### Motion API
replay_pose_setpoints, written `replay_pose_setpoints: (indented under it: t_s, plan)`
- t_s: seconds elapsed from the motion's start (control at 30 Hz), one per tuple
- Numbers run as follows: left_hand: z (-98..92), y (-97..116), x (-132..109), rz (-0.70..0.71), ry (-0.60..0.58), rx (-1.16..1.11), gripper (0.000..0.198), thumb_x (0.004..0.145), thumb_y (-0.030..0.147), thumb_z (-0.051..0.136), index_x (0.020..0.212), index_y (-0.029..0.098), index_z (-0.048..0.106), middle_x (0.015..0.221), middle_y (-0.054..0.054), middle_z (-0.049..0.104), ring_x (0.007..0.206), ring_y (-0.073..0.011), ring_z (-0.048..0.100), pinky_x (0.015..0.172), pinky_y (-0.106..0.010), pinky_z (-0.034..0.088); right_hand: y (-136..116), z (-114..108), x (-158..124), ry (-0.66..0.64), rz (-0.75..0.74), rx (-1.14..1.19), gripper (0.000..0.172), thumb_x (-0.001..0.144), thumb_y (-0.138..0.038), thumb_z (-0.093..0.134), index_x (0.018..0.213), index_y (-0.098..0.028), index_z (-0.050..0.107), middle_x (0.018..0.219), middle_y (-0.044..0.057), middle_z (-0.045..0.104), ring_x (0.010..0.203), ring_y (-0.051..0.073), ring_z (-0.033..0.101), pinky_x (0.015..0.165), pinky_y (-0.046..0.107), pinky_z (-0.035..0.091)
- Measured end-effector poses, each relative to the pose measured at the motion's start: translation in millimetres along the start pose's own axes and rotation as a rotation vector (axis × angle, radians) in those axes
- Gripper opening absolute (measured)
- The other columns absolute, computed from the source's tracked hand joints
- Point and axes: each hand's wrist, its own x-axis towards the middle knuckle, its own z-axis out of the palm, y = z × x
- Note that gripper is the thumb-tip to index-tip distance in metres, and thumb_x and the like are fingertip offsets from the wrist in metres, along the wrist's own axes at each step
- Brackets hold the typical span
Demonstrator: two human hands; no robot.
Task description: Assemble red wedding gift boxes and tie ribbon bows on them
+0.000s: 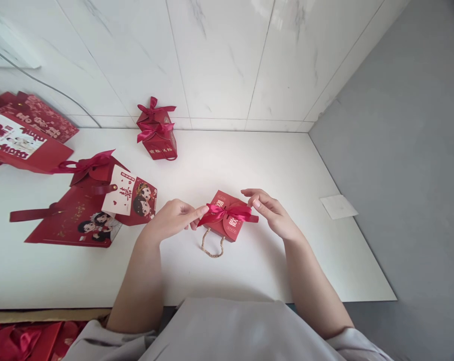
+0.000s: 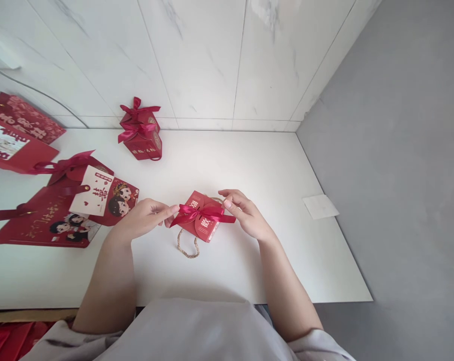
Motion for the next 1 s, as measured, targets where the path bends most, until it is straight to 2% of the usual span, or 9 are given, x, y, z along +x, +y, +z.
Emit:
replay_pose_setpoints:
  t_s: [0.07,0.17,0.27,0.4,0.53,0.67,0.8,1.0]
  plan:
    - [-0.5,-2,-1,-0.057,-0.115,-0.054,0.05,0.077,0.062,0.057,0.058,0.017,0.067,0.063,-0.005,0.07,0.056,-0.0166,0.062,0.055,-0.026,0.044,-1,3,1,-0.008,-0.006,0.033,0.031,0.094,-0.05,0.048,0.083,-0.023,0.059,0.134,0.005,0.051,0.124,0.023,0.047,0.096,0.036,0.041]
    - [1.9,0,-2,-0.158,-0.292,-0.146,0.053,0.077,0.065,0.056,0.07,0.015,0.073,0.066,-0.009,0.072,0.058,-0.0196,0.068,0.057,-0.027,0.048,-4,6,2,-0.038,0.005,0.049,0.032,0.093,-0.05,0.051,0.079,-0.022,0.057,0.134,0.006,0.052,0.124,0.024,0.048,0.095,0.037,0.042]
    - [4.7,6,-2,-0.202,-0.376,-0.21,0.056,0.077,0.067,0.056,0.077,0.014,0.075,0.07,-0.011,0.074,0.063,-0.0209,0.07,0.059,-0.027,0.05,-8,6,2,-0.094,-0.011,0.028,0.032,0.09,-0.049,0.057,0.075,-0.021,0.059,0.135,0.006,0.052,0.123,0.025,0.049,0.098,0.039,0.04]
    - [5.3,11,-2,-0.125,-0.337,-0.303,0.049,0.078,0.063,0.059,0.079,0.016,0.075,0.083,-0.01,0.075,0.078,-0.0219,0.071,0.069,-0.028,0.053,-13,6,2,-0.113,-0.037,0.054,0.025,0.087,-0.045,0.063,0.077,-0.022,0.066,0.139,0.005,0.05,0.12,0.026,0.053,0.099,0.04,0.041]
    - [5.3,11,-1,-0.025,-0.271,-0.347,0.041,0.081,0.058,0.059,0.077,0.019,0.074,0.094,-0.008,0.075,0.093,-0.0223,0.069,0.079,-0.031,0.053,-15,7,5,-0.131,-0.033,0.136,0.028,0.088,-0.047,0.06,0.076,-0.023,0.069,0.141,0.002,0.05,0.117,0.025,0.056,0.098,0.04,0.044]
    - [6.3,5,3,0.008,-0.301,-0.367,0.04,0.08,0.056,0.06,0.068,0.019,0.071,0.092,-0.008,0.075,0.093,-0.0232,0.068,0.081,-0.034,0.053,-10,7,7,-0.103,-0.013,0.159,0.035,0.089,-0.052,0.057,0.071,-0.022,0.066,0.139,0.003,0.051,0.12,0.026,0.054,0.1,0.041,0.043]
    - [6.4,0,8,0.008,-0.31,-0.37,0.038,0.081,0.052,0.061,0.068,0.018,0.071,0.091,-0.008,0.075,0.093,-0.0231,0.068,0.083,-0.034,0.052,-2,7,9,-0.064,0.012,0.182,0.038,0.088,-0.051,0.059,0.066,-0.02,0.057,0.139,0.003,0.051,0.124,0.026,0.05,0.098,0.04,0.043]
    - [4.6,1,9,0.068,-0.352,-0.364,0.035,0.082,0.044,0.06,0.062,0.018,0.07,0.088,-0.009,0.074,0.095,-0.0252,0.067,0.084,-0.035,0.051,5,6,11,-0.047,0.002,0.134,0.034,0.089,-0.049,0.058,0.069,-0.022,0.062,0.138,0.004,0.05,0.133,0.026,0.041,0.101,0.041,0.041]
